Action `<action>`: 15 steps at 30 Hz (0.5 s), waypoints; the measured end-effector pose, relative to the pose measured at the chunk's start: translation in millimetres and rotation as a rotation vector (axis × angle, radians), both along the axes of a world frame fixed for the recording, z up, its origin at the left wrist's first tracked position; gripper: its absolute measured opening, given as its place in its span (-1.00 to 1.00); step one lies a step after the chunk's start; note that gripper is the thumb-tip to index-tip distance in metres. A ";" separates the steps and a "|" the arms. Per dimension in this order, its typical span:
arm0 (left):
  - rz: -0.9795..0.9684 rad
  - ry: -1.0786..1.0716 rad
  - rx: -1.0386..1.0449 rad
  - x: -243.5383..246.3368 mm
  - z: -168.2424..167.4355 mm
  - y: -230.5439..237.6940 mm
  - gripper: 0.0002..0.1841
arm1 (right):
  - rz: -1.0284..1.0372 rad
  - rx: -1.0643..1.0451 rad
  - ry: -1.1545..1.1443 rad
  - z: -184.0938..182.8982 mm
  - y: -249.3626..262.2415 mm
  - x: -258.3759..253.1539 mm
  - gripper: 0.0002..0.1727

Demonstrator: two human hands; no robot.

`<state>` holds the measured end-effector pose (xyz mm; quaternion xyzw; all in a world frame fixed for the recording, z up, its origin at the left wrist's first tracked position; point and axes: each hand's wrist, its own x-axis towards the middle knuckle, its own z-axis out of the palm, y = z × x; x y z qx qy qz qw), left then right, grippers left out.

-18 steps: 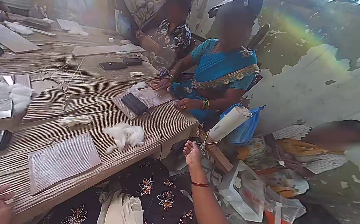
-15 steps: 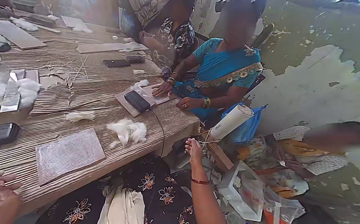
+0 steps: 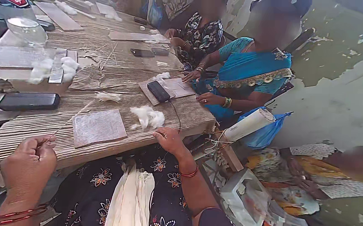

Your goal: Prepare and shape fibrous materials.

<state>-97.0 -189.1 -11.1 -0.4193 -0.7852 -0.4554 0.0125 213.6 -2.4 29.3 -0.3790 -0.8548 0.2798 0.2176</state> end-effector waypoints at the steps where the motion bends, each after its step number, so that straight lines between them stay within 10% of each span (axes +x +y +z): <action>1: 0.005 0.009 0.001 2.7 1.0 -5.8 -0.65 | 0.080 0.002 0.005 0.9 -2.2 -14.1 -0.64; 15: 0.143 -0.019 -0.029 4.0 -34.9 -37.1 -0.62 | 0.579 -0.156 -0.274 -28.8 -18.7 -84.5 -0.61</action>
